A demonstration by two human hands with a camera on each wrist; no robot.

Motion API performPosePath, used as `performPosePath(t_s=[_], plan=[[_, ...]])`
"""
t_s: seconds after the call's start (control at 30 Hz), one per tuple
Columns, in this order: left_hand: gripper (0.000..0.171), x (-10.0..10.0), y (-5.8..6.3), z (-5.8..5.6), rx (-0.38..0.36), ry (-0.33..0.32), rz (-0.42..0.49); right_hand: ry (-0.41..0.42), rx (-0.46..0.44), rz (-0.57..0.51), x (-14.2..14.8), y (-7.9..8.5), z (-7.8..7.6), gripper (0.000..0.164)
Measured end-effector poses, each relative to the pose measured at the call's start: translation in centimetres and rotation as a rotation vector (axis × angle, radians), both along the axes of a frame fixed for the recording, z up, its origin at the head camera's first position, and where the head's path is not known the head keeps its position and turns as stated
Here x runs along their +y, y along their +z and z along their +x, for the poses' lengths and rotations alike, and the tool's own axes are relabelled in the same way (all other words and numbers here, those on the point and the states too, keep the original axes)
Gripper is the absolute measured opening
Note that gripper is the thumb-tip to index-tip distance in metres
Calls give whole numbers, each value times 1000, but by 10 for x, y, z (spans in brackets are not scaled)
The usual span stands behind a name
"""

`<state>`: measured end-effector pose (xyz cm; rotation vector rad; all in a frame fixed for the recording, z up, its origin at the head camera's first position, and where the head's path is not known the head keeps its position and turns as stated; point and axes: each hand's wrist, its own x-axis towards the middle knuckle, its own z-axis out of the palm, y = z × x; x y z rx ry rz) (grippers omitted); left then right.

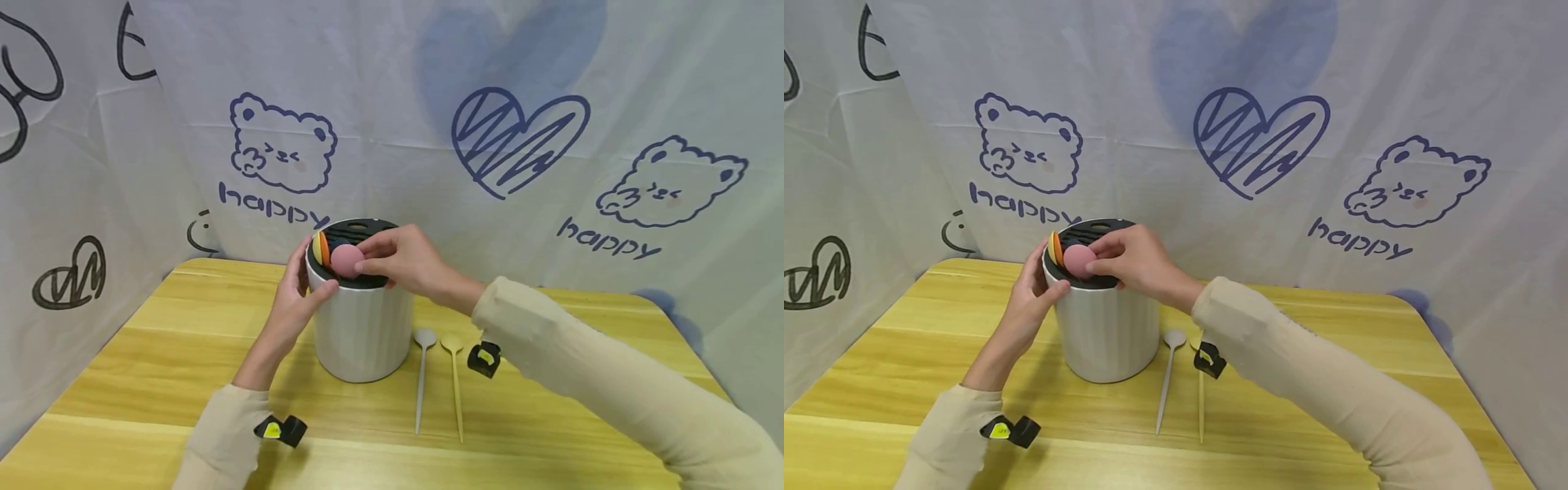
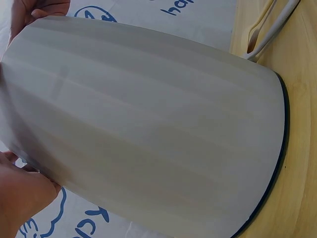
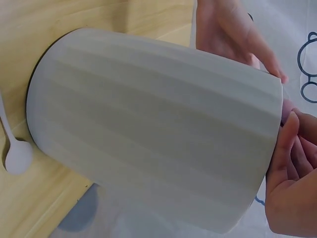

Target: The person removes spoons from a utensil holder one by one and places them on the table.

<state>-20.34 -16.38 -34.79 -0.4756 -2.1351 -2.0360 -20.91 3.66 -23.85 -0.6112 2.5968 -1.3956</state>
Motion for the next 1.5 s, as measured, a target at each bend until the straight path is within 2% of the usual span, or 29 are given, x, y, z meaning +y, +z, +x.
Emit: performPosePath(t_s=[0.23,0.5,0.87,1.27,1.5], plan=[[81,1,0,0,1,-4,-6,7,-15,-30,5,1,-2,26],[80,1,-1,0,-2,-8,-5,31,17,-79,12,5,-2,28],[80,1,0,1,-1,1,1,12,8,-99,19,14,-3,29],[81,1,0,1,-1,5,-1,32,69,-184,26,25,-5,28],[81,0,0,0,8,8,8,14,76,-209,31,34,-4,30]])
